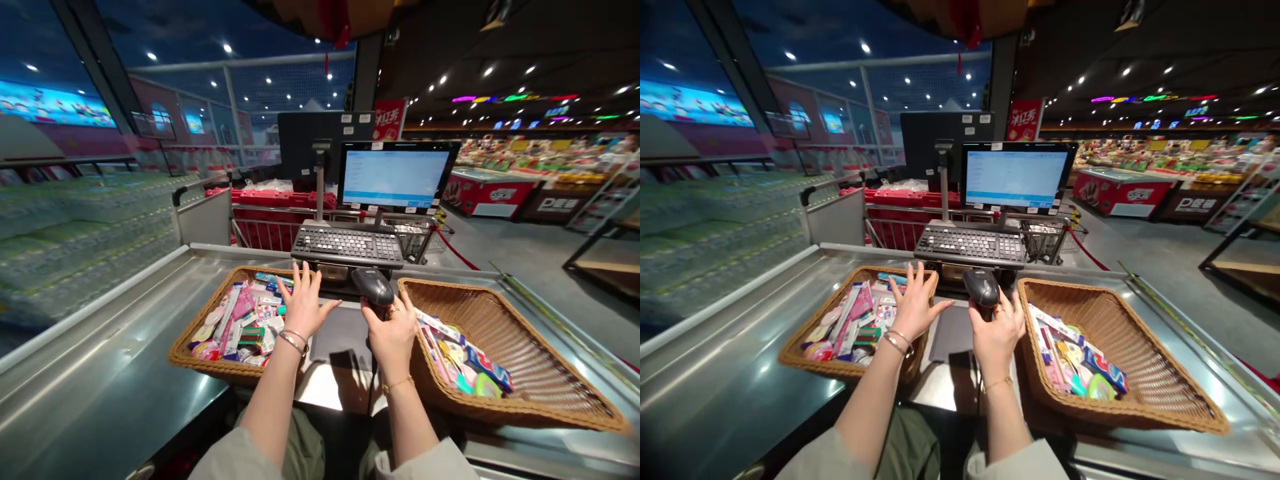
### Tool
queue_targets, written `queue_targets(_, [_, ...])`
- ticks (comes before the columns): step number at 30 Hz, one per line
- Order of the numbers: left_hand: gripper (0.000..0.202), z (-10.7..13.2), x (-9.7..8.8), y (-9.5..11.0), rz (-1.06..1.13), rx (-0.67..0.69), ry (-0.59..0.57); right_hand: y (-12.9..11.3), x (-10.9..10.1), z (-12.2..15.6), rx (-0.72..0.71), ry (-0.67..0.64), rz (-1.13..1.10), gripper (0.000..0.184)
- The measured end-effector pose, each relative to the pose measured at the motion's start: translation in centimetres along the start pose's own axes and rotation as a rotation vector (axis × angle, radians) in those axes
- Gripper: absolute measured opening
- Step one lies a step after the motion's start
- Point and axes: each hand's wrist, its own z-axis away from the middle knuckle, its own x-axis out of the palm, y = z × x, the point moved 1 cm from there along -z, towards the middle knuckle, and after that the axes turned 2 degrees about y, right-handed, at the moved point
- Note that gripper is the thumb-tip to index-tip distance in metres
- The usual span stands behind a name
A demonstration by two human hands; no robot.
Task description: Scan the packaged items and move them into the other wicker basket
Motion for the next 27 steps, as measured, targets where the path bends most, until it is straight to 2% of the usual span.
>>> queue_targets(9, [0.066,2.2,-2.4,-10.8,-0.129,-0.124,-0.200,-0.2,2.5,1.9,-0.047,-0.103,-0.007,0.031])
queue_targets(14, [0.057,4.4,-3.3,-15.2,-0.162,-0.163,-0.300,0.3,2.8,2.8,-0.039,-0.130,-0.018,0.032])
queue_targets(19, [0.051,5.9,-2.8,-17.2,-0.183,-0.143,-0.371,0.2,3.2,3.2,-0.021,-0.152,-0.034,0.034])
queue_targets(27, [0.038,6.2,-1.6,-16.5,-0.174,-0.066,-0.424,-0.4,3.9,3.6,-0.017,-0.174,-0.058,0.034])
